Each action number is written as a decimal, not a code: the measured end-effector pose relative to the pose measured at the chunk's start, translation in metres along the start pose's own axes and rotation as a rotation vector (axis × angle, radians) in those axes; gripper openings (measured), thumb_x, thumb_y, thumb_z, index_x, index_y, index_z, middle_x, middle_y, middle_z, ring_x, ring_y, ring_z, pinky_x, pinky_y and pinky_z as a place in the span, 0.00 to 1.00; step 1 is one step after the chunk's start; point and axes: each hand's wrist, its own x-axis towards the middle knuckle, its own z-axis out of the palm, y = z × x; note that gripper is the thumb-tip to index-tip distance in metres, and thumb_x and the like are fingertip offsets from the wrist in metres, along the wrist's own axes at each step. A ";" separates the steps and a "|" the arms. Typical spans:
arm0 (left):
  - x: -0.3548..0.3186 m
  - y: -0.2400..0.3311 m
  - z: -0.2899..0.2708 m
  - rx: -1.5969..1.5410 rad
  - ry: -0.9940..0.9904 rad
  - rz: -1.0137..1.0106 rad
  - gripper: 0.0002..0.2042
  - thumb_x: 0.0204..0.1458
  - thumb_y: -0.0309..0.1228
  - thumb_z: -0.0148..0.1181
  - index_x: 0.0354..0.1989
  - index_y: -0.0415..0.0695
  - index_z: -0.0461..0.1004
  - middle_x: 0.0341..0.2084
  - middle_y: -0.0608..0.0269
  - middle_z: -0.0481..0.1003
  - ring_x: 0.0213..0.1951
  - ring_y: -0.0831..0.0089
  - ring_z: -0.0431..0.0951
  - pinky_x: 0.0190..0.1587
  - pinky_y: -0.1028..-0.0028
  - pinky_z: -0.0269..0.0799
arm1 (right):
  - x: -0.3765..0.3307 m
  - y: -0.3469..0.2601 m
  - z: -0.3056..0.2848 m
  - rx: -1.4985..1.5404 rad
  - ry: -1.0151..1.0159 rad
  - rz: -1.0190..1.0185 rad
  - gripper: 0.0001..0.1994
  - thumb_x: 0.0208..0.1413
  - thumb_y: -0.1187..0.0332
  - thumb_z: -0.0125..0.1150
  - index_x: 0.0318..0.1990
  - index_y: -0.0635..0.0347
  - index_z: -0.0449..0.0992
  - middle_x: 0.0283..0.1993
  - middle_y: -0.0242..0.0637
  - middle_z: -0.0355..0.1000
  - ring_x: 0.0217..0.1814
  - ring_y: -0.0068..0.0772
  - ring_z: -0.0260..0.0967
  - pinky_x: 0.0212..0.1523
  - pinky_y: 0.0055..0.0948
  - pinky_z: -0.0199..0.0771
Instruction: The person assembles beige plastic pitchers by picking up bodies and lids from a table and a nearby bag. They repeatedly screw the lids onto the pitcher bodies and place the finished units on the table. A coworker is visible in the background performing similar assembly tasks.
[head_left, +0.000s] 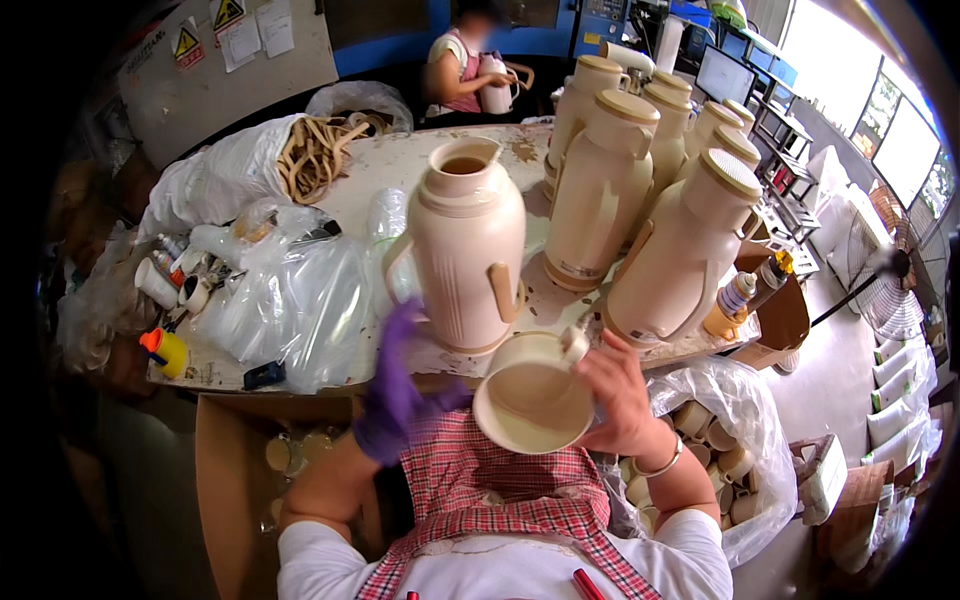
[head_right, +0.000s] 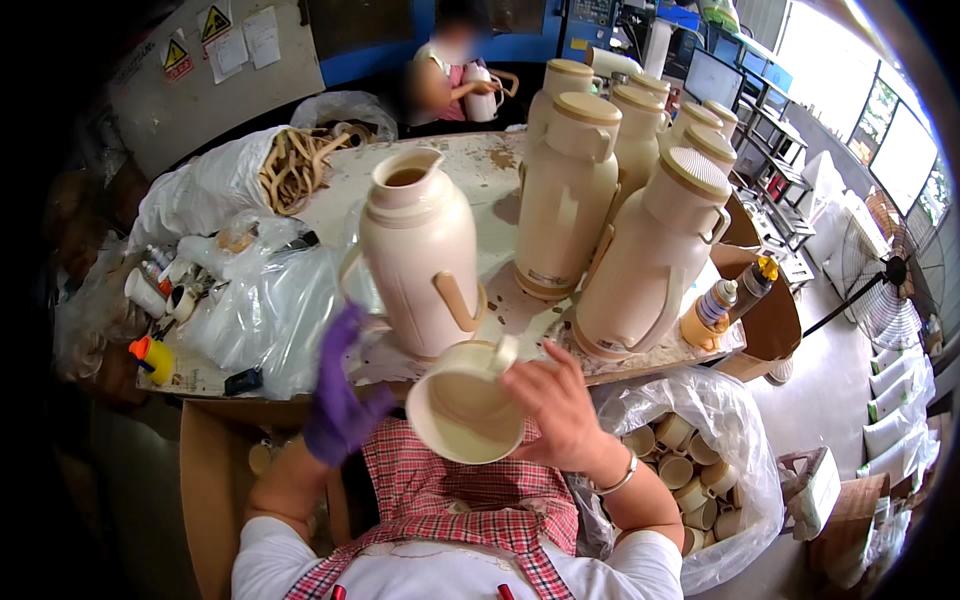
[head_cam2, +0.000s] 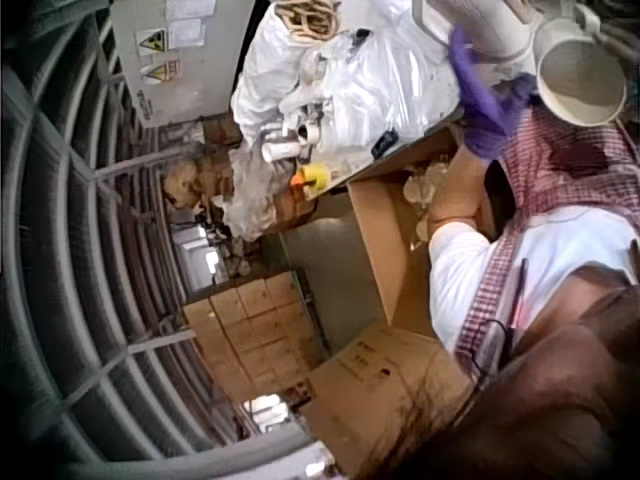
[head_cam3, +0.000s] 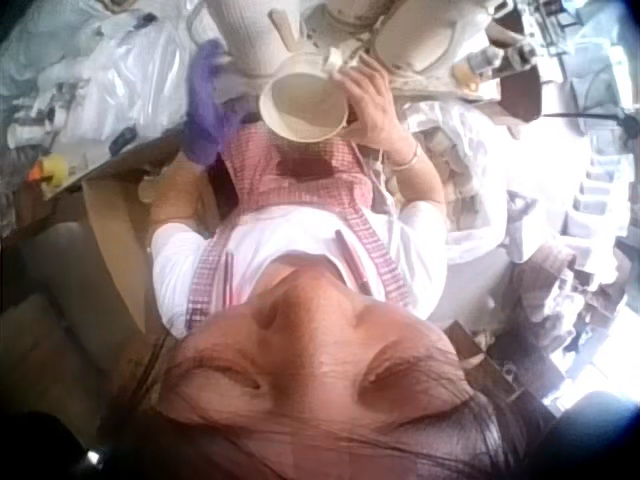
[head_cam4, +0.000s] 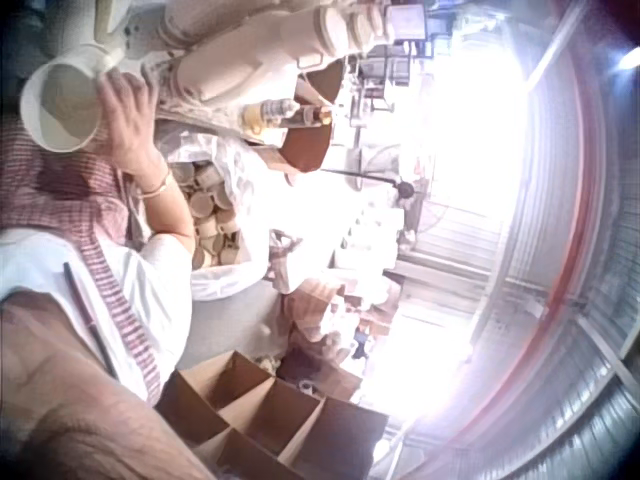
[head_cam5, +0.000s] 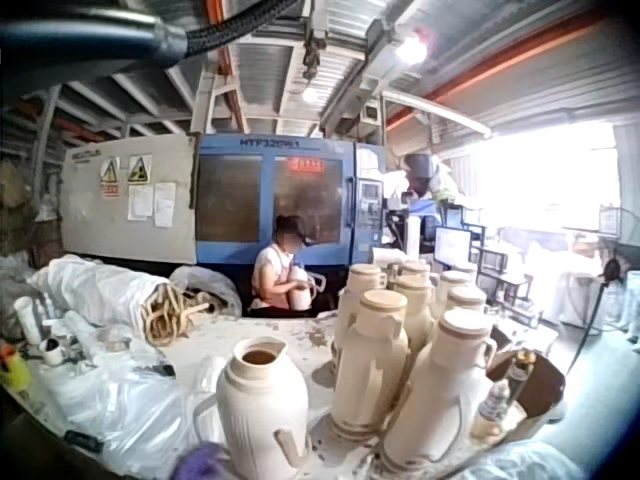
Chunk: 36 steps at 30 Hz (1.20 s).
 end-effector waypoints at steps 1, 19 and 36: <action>-0.020 0.010 0.001 -0.215 -0.202 -0.202 0.41 0.48 0.38 0.66 0.65 0.34 0.49 0.59 0.43 0.60 0.56 0.56 0.68 0.55 0.63 0.67 | 0.008 -0.015 0.008 -0.077 0.009 -0.116 0.42 0.34 0.46 0.73 0.57 0.59 0.67 0.52 0.45 0.68 0.51 0.42 0.67 0.62 0.60 0.54; 0.010 -0.013 0.017 0.069 0.018 0.344 0.33 0.49 0.43 0.63 0.60 0.39 0.61 0.51 0.46 0.70 0.51 0.52 0.73 0.52 0.63 0.70 | 0.035 -0.039 -0.001 0.918 -0.108 0.555 0.57 0.42 0.30 0.59 0.68 0.69 0.47 0.70 0.47 0.50 0.71 0.38 0.47 0.68 0.36 0.46; 0.044 -0.131 -0.043 -0.230 0.015 -0.162 0.26 0.43 0.33 0.70 0.54 0.44 0.72 0.41 0.58 0.79 0.41 0.74 0.79 0.46 0.73 0.74 | 0.276 0.058 0.001 0.292 -0.566 -0.120 0.54 0.27 0.36 0.71 0.62 0.61 0.64 0.65 0.48 0.58 0.68 0.47 0.54 0.66 0.39 0.51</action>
